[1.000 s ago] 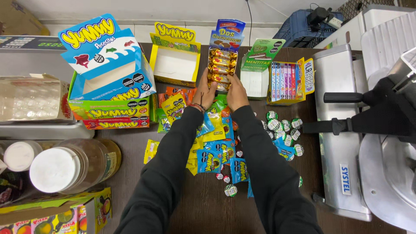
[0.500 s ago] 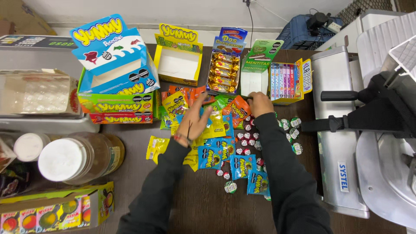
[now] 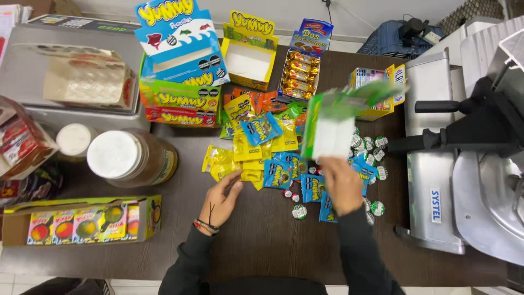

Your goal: The person organizes various candy packages and small circular candies by hand on a counter, placing some into small cardboard display boxes.

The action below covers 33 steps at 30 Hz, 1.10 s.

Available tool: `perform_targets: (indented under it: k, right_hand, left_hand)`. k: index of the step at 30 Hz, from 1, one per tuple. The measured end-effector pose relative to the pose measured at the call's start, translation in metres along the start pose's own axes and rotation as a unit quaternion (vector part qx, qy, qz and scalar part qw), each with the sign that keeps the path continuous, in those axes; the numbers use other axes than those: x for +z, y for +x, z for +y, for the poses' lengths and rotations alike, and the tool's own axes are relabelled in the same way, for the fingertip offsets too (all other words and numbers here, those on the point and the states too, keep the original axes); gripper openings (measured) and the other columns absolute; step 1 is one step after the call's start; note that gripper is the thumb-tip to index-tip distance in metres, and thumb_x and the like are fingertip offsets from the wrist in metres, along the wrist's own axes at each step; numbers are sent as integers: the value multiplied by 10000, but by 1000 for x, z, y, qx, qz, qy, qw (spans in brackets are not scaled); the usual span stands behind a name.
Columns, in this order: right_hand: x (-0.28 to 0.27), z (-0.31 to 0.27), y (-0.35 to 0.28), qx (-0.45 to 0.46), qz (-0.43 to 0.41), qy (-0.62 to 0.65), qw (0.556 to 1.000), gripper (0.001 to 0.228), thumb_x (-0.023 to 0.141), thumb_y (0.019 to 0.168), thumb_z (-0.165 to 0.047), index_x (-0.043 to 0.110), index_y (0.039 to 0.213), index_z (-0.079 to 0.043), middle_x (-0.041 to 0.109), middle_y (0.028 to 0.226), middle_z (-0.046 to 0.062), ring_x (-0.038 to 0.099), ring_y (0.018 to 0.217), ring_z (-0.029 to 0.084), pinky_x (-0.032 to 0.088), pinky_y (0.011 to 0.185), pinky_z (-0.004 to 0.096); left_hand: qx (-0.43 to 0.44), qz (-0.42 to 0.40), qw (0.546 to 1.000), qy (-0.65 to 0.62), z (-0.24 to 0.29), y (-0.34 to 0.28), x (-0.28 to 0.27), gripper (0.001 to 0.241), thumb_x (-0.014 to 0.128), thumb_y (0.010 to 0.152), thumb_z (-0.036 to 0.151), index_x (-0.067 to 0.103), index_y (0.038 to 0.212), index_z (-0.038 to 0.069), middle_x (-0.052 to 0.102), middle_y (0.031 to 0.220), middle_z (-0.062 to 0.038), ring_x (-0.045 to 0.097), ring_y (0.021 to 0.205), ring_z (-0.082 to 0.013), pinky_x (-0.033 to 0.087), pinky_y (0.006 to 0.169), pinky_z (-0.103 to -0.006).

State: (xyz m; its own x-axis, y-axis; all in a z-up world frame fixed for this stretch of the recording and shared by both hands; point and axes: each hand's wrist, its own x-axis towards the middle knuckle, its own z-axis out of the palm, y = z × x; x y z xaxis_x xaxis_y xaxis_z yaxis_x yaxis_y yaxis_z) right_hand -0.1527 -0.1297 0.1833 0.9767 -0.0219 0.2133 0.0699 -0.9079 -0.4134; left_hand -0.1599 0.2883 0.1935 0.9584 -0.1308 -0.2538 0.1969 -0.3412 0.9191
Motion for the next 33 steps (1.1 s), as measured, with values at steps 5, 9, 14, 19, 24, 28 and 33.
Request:
perform_targets:
  k: [5,9,14,19,24,28,33]
  right_hand:
    - [14,-86,-124,-156,-63,31,985,307,884,1156,-157,939,1458,-163,937,1358,113,912,957,247,810,896,447]
    - [40,-130,-164,-186,-83,83,976,161,900,1168,-121,916,1328,-111,898,1241,40,864,997,272,709,854,463]
    - [85,-123,-193,-175,-244,167,939,470,842,1245,-389,843,1621,-106,820,1577,77,901,1116,337,756,814,553]
    - [98,-83,-159,40,-147,246,957,333,936,1165,-503,937,1323,-209,934,1114,45,926,837,268,759,680,387]
    - [115,-78,-107,198,-223,322,898,692,912,1228,-491,637,1666,-30,747,1581,365,826,1451,539,740,1219,612]
    - [135,-72,-90,239,-249,304,888,656,759,1305,-514,556,1751,-79,717,1743,318,747,1588,488,676,1337,628]
    - [160,-68,-78,206,-212,277,914,559,702,1330,-404,677,1738,-23,781,1676,375,765,1557,537,700,1294,661]
  left_hand:
    - [-11,-69,987,-145,-38,-25,5,1112,842,1095,567,332,1998,165,441,2067,-149,565,1835,-374,507,1487,-562]
    - [7,-69,996,-54,-52,-22,16,1332,953,997,621,230,2034,203,255,2128,-190,269,1960,-370,370,1508,-632]
    - [94,24,994,52,-125,2,46,514,756,1250,408,813,1627,65,895,1561,-159,882,1405,-349,733,1156,-497]
    - [56,-27,997,44,-123,8,51,374,823,1289,389,875,1503,86,928,1384,-227,885,1373,-476,766,1125,-591]
    - [17,-74,997,9,-119,22,57,506,788,1302,497,792,1525,43,877,1404,-323,846,1399,-561,730,1176,-651]
    - [9,-62,997,42,-161,41,75,570,727,1315,620,841,1442,75,857,1299,-317,860,1296,-553,731,1124,-635]
    - [15,-45,998,53,-141,52,77,587,715,1308,675,864,1474,132,832,1287,-320,831,1328,-588,694,1163,-659]
